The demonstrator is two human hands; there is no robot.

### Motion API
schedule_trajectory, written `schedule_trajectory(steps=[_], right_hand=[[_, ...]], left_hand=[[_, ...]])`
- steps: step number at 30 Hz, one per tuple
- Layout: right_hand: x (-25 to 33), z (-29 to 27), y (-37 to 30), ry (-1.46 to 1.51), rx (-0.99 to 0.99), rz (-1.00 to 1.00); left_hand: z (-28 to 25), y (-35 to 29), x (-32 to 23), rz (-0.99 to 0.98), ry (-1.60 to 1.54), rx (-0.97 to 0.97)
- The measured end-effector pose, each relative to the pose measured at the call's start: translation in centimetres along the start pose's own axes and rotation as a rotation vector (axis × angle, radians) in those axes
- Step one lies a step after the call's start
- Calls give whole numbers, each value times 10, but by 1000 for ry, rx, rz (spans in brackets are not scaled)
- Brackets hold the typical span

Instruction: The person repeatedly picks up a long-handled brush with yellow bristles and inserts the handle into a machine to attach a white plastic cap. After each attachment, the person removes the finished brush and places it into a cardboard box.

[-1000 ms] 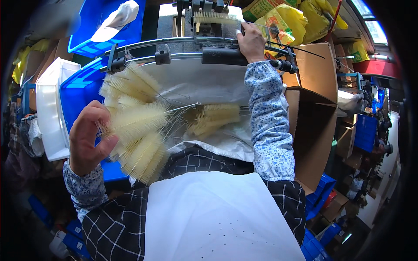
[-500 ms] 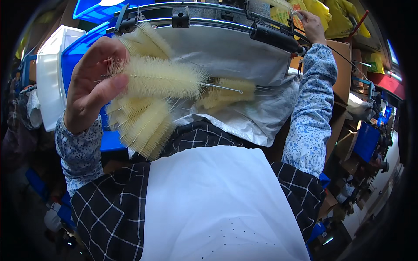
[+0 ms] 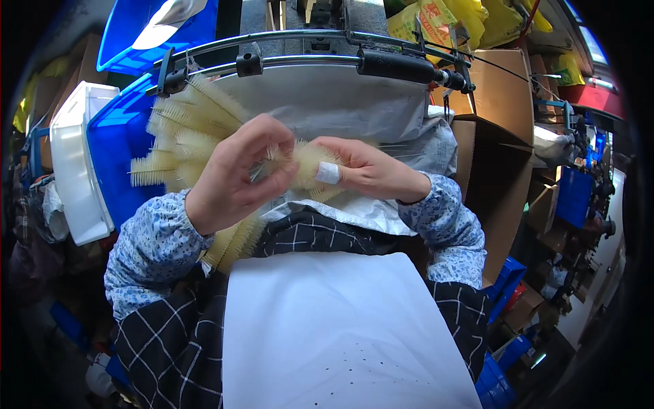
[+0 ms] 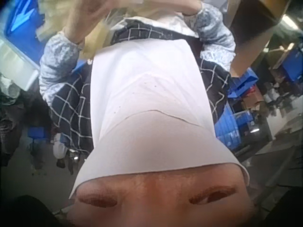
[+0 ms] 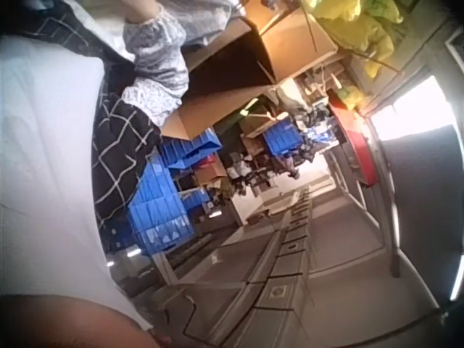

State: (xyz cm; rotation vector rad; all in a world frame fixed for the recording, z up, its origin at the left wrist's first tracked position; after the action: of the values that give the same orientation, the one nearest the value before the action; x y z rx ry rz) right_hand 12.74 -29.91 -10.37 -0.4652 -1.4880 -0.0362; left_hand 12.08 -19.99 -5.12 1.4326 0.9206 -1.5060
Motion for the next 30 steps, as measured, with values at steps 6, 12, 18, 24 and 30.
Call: schedule_trajectory(steps=[6,12,18,24,30], right_hand=[[26,-158,-5,-1402,-1086,-204],[-22,-238,10,-1568,-1166,168],[-23,-237,19,-1575,-1117,185],[-31,-251,24,-1494,-1006,224],[-21,-260,42,-1590,-1025,-65]], left_hand=[[-23,-60,-19,-233,595,60],[-20,-105,13,-586,1010,200],[-27,-98,9,-525,907,84],[-41,-78,-28,-335,821,-59],[-48,-70,-46,-310,790,-109]])
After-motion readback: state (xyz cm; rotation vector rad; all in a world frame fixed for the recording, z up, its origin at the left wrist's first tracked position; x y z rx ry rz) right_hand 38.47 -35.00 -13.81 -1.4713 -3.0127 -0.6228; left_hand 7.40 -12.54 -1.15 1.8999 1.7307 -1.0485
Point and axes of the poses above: each hand's wrist, its own y-axis towards the middle knuckle, its own z-axis out of the palm, x = y × z, the point moved 9 cm from there along y, towards the middle knuckle, and after that the axes turned 10 degrees about -y, right-handed, at the moved point
